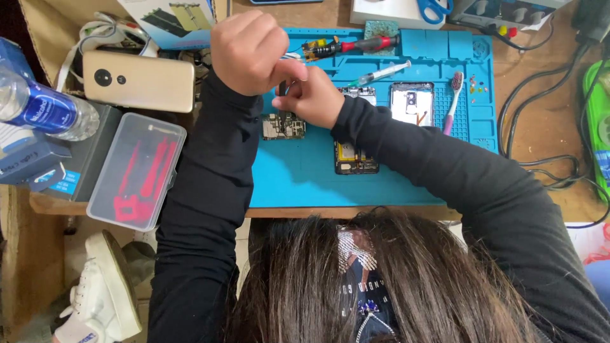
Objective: Disassembling a mobile phone to remove the battery and internal components using precision tools.
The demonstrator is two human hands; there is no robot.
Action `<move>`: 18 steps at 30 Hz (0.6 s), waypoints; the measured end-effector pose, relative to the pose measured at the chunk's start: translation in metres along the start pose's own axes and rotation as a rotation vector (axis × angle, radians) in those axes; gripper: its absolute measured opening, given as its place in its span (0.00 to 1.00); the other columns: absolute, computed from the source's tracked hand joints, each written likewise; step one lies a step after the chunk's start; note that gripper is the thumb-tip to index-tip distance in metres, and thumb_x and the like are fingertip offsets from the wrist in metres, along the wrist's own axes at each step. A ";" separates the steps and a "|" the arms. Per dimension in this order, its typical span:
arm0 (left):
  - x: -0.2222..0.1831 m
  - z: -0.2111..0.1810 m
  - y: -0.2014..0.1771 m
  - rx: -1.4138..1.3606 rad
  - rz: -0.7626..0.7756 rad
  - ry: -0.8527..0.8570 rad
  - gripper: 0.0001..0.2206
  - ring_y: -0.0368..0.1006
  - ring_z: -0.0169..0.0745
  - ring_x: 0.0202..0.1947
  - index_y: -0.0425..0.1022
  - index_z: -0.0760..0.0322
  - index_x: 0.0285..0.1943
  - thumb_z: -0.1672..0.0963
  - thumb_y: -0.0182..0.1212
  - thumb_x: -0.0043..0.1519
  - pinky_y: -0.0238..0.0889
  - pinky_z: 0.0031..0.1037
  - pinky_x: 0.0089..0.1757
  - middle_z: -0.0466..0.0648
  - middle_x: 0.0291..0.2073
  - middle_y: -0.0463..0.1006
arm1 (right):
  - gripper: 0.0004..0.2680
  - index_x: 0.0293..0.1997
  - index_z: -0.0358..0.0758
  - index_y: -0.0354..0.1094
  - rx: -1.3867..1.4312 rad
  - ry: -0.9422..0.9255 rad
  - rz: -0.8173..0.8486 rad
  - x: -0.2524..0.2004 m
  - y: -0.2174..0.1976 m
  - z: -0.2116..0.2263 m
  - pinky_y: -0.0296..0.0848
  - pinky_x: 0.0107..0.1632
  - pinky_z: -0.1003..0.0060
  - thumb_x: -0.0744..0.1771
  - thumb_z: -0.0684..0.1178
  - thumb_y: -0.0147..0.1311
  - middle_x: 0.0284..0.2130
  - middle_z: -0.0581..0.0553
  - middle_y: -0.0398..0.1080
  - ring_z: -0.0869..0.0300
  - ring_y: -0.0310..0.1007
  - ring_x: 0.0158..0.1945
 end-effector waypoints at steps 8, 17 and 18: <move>-0.006 -0.006 0.008 0.028 0.040 0.005 0.27 0.48 0.36 0.16 0.57 0.57 0.22 0.41 0.42 0.70 0.40 0.30 0.21 0.43 0.18 0.55 | 0.07 0.40 0.41 0.68 -0.110 -0.149 -0.062 -0.008 -0.022 0.025 0.66 0.31 0.63 0.64 0.44 0.64 0.33 0.46 0.72 0.58 0.63 0.27; -0.004 -0.013 0.015 0.071 0.128 0.017 0.22 0.52 0.32 0.15 0.60 0.56 0.21 0.52 0.56 0.72 0.41 0.25 0.21 0.42 0.16 0.59 | 0.06 0.47 0.32 0.60 -0.001 -0.211 -0.152 -0.057 -0.127 0.067 0.77 0.48 0.64 0.70 0.39 0.55 0.39 0.38 0.67 0.54 0.73 0.41; -0.004 -0.015 0.017 0.066 0.138 0.019 0.22 0.52 0.31 0.14 0.61 0.56 0.21 0.52 0.58 0.71 0.41 0.24 0.20 0.41 0.15 0.59 | 0.05 0.48 0.30 0.60 0.028 -0.168 -0.203 -0.064 -0.142 0.065 0.77 0.52 0.63 0.71 0.35 0.54 0.41 0.36 0.67 0.52 0.74 0.45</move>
Point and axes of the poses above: each hand's wrist, its own x-axis towards the middle knuckle, its own y-axis out of the palm, z = x × y, the point moved 5 cm from there along x, towards the middle knuckle
